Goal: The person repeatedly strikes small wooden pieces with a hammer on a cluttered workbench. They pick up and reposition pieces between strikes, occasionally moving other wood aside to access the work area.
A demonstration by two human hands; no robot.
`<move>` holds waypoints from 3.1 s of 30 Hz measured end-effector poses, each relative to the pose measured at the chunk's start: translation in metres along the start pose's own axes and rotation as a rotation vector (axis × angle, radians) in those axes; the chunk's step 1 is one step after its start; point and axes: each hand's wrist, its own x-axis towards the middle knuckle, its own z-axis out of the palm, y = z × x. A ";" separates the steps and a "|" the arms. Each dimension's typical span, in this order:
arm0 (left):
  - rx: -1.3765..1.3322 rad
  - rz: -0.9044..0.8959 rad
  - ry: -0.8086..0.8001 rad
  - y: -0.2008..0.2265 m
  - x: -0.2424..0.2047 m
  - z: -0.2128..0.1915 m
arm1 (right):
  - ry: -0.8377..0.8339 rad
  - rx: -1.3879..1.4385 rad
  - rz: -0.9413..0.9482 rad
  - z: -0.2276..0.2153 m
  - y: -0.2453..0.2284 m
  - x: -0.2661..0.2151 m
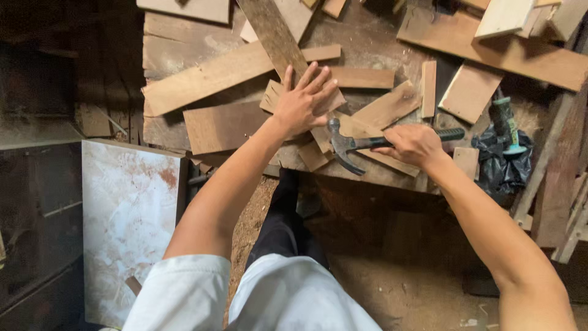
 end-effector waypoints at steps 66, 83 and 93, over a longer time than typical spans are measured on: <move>-0.055 0.068 -0.079 -0.003 0.013 -0.005 | -0.226 0.028 0.304 -0.009 -0.057 0.008; -0.184 -0.080 0.321 0.046 -0.020 0.024 | 0.286 1.109 1.236 -0.024 -0.131 0.008; -0.002 -0.101 0.323 0.052 -0.025 0.047 | 0.323 1.124 1.250 -0.010 -0.181 0.016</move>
